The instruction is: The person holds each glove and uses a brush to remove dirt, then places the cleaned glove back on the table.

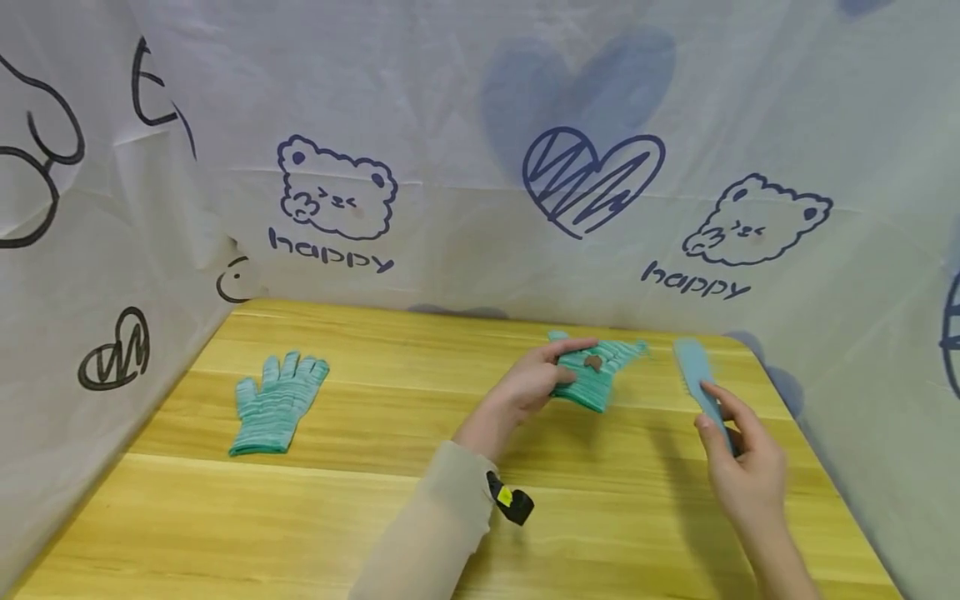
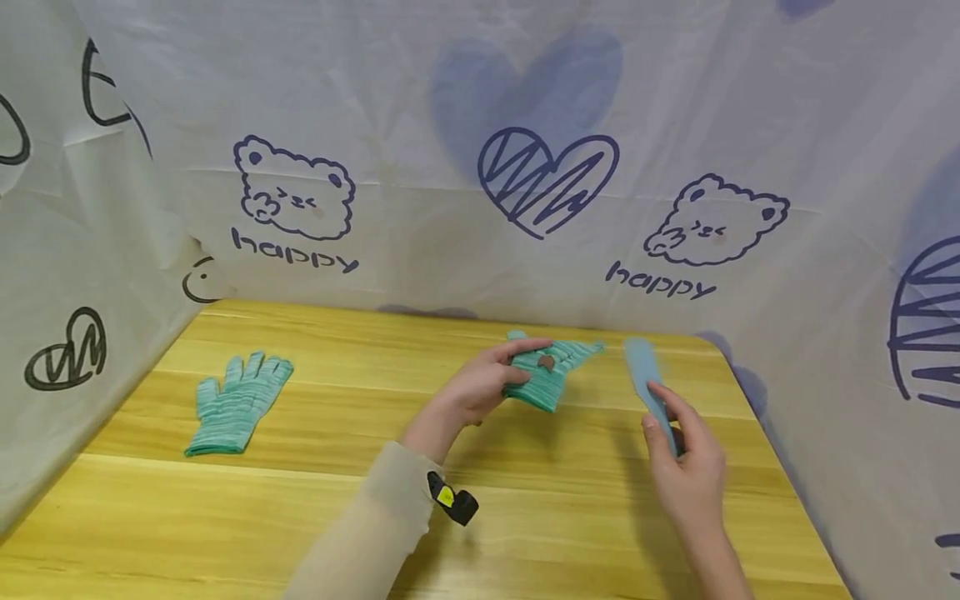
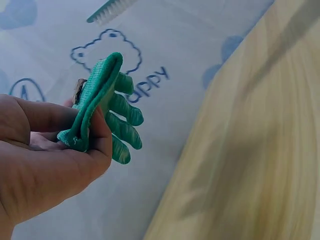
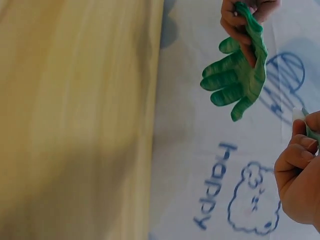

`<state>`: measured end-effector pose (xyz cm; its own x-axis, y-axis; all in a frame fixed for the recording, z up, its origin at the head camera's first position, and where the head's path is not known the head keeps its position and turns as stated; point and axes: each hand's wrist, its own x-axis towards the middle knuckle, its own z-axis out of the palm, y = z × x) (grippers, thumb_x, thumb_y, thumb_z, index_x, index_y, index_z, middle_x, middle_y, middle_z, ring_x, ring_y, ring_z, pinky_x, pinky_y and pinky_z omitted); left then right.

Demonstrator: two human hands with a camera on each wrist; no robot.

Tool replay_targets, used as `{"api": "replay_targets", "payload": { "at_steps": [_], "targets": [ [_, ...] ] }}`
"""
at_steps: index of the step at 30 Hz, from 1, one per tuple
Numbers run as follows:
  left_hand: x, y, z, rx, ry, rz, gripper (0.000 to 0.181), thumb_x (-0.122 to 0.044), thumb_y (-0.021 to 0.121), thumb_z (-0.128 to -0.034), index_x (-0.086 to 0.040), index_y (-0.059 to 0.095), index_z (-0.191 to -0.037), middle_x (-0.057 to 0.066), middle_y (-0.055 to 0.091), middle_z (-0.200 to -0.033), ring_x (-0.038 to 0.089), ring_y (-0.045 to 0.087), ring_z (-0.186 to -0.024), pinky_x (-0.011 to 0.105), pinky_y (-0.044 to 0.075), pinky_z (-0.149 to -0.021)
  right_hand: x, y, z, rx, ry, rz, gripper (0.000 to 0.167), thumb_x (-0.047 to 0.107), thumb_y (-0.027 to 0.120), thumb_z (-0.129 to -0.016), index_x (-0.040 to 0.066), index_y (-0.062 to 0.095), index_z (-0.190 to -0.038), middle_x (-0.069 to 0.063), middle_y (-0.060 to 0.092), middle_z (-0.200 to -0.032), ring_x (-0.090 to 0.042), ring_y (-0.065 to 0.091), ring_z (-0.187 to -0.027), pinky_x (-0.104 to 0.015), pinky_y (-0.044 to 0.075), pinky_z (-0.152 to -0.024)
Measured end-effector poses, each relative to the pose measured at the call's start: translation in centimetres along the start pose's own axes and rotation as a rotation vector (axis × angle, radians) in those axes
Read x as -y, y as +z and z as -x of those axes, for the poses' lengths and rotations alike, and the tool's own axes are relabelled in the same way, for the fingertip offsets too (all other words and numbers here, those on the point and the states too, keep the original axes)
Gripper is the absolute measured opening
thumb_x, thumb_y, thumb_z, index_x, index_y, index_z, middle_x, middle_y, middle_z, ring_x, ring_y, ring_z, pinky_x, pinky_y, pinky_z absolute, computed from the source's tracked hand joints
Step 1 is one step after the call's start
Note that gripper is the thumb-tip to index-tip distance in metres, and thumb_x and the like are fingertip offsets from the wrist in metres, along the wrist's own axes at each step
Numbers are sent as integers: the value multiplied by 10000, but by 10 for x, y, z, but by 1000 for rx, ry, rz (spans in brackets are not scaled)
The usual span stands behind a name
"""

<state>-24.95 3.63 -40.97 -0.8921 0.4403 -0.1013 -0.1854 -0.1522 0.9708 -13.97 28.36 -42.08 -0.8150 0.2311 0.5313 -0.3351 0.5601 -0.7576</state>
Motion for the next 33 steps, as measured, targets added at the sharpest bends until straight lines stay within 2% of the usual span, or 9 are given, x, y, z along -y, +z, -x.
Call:
{"api": "replay_targets", "payload": {
  "at_steps": [6,12,15,20,23,26,29,33],
  "targets": [
    [-6,-25,21,-11,80,-64,564,85,494,-1003,-167,579,-1501,96,426,-1595,175,503,-1017,258,416,-746,18,28,-7,54,-66,-129,410,-103,651,-961,21,674,-1350,42,592,-934,-40,450,-509,-208,354,-422],
    [-8,-47,45,-29,133,-68,539,34,488,-1037,-165,534,-1536,92,402,-1611,144,510,-888,238,425,-693,39,58,-10,121,-94,-204,402,-82,653,-970,35,674,-1354,-18,580,-940,-65,413,-502,-210,351,-416],
    [-8,-56,57,-55,147,-65,530,16,482,-1050,-178,528,-1541,91,401,-1608,147,529,-870,244,440,-696,47,73,-10,159,-137,-229,402,-77,653,-972,38,671,-1357,-52,582,-953,-66,448,-539,-204,368,-423],
    [-10,-67,75,-126,172,-82,529,15,481,-1055,-185,526,-1541,120,466,-1560,158,598,-988,272,505,-773,56,101,-4,215,-232,-252,401,-69,661,-970,53,674,-1351,-115,647,-1008,-81,534,-629,-194,427,-476],
    [-10,-73,81,-170,199,-111,535,24,487,-1051,-189,528,-1541,103,445,-1585,191,588,-1085,277,511,-807,59,116,0,237,-293,-249,409,-68,666,-965,65,673,-1351,-127,684,-1060,-87,543,-656,-193,449,-515],
    [-8,-78,84,-179,239,-128,557,42,477,-1045,-165,494,-1562,113,400,-1623,255,563,-1226,289,521,-873,63,128,3,250,-332,-237,417,-65,676,-955,76,675,-1347,-114,699,-1100,-92,538,-683,-195,463,-555],
    [-6,-82,85,-183,271,-126,585,63,474,-1030,-135,456,-1580,129,386,-1637,298,500,-1359,313,507,-981,66,137,6,262,-350,-233,416,-60,683,-950,73,674,-1344,-108,698,-1102,-93,542,-708,-206,478,-579],
    [-5,-84,85,-196,295,-107,608,83,474,-1011,-112,437,-1586,147,416,-1617,303,465,-1407,341,471,-1060,69,145,8,285,-355,-229,420,-51,681,-955,83,668,-1353,-100,693,-1095,-87,547,-709,-226,495,-575]
  ]
}}
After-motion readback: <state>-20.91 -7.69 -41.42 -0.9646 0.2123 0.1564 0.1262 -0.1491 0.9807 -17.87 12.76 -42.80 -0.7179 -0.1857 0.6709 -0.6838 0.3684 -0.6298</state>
